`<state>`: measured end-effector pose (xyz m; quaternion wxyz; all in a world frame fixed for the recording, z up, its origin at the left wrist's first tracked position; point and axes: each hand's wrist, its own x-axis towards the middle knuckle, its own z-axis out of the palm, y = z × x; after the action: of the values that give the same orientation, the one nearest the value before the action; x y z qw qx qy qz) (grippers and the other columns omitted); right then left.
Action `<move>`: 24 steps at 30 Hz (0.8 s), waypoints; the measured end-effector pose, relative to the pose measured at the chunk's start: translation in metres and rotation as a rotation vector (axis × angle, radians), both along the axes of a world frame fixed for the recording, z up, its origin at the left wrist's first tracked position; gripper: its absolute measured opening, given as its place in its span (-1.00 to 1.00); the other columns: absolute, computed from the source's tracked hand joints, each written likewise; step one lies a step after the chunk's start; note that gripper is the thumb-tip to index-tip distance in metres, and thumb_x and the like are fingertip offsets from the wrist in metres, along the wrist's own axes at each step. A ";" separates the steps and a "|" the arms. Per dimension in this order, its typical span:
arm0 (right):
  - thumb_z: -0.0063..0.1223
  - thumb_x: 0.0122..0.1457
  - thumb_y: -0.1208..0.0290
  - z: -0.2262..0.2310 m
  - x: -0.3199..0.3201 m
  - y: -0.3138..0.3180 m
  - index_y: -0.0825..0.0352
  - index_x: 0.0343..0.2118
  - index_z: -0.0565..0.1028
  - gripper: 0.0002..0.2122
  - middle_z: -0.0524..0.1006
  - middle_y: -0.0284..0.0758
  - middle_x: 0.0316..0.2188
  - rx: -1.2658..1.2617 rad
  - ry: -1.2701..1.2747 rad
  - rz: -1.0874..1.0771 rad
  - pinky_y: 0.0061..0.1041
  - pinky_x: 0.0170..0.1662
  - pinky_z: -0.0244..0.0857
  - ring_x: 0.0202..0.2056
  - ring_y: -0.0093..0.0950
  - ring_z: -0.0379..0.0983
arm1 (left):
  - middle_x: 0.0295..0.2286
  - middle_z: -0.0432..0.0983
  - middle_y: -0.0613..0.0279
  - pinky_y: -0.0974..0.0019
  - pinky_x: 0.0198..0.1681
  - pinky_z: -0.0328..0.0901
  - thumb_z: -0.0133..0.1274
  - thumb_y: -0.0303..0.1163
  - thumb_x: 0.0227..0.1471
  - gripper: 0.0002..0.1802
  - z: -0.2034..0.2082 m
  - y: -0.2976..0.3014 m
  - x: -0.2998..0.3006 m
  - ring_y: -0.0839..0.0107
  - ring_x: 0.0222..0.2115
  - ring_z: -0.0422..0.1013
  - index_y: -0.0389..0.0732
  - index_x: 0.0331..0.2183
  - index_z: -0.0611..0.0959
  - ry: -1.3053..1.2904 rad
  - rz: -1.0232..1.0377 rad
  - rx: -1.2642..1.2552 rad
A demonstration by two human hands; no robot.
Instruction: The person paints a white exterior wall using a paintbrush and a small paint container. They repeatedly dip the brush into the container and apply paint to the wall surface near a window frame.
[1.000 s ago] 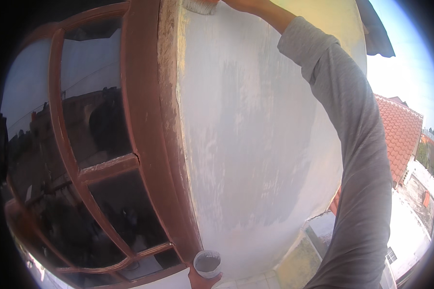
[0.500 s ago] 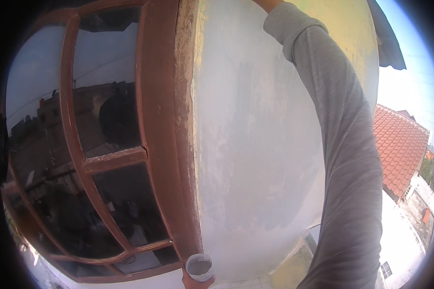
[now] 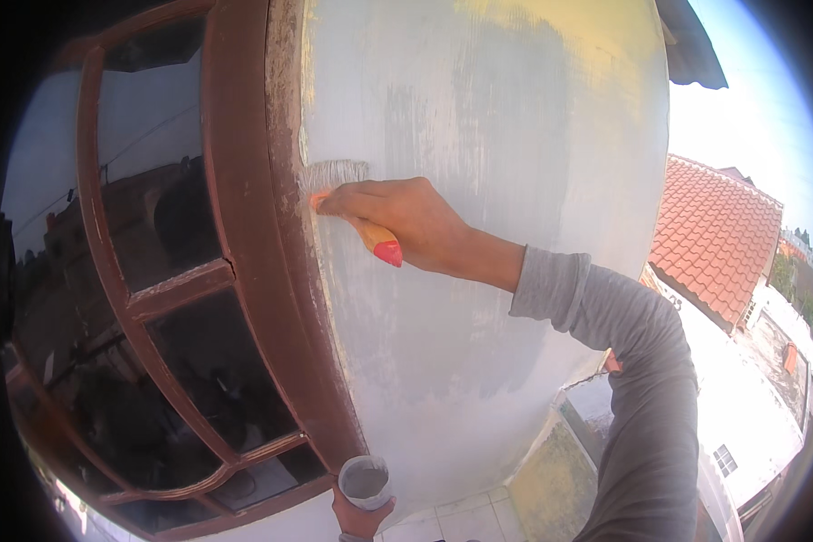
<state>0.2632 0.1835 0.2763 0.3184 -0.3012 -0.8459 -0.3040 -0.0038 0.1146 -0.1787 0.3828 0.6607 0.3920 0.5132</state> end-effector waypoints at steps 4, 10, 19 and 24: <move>0.20 0.33 0.49 -0.038 -0.004 -0.028 0.23 0.10 0.63 -0.71 0.68 -0.28 0.07 -0.361 0.069 0.025 -0.39 0.04 0.59 0.02 -0.25 0.66 | -0.03 0.58 -0.11 -0.03 0.02 0.50 0.66 -0.16 -0.44 0.12 -0.004 -0.014 0.005 -0.03 -0.02 0.58 -0.32 0.12 0.42 0.027 -0.026 -0.052; 0.19 0.33 0.58 -0.029 0.005 -0.031 0.27 0.06 0.69 -0.73 0.72 -0.28 0.00 -0.669 0.208 0.045 -0.45 0.10 0.55 0.01 -0.36 0.67 | -0.03 0.65 0.08 0.19 0.03 0.52 0.47 -0.64 -0.24 -0.07 -0.026 -0.023 0.018 0.30 -0.02 0.59 -0.17 0.22 0.49 -0.112 -0.095 -0.084; 0.25 0.28 0.57 0.076 0.024 -0.006 0.38 -0.18 0.73 -0.89 0.72 -0.32 -0.04 -0.285 0.249 -0.115 -0.41 0.02 0.58 -0.10 -0.41 0.66 | -0.03 0.64 0.12 0.18 0.00 0.52 0.51 -0.62 -0.25 -0.03 -0.052 -0.003 0.029 0.31 -0.04 0.59 -0.16 0.23 0.48 -0.219 -0.103 -0.133; 0.29 0.27 0.46 0.164 0.028 0.014 0.34 -0.08 0.73 -0.81 0.73 -0.34 -0.05 0.116 0.131 -0.152 -0.40 0.06 0.55 -0.10 -0.39 0.68 | -0.03 0.65 0.14 0.19 0.03 0.50 0.55 -0.60 -0.33 0.01 0.001 -0.013 0.021 0.29 -0.02 0.58 -0.19 0.22 0.48 -0.080 -0.012 -0.021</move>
<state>0.2910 0.1971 0.4404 0.3659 -0.3646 -0.7791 -0.3553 0.0174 0.1017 -0.1781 0.4080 0.6379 0.3779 0.5328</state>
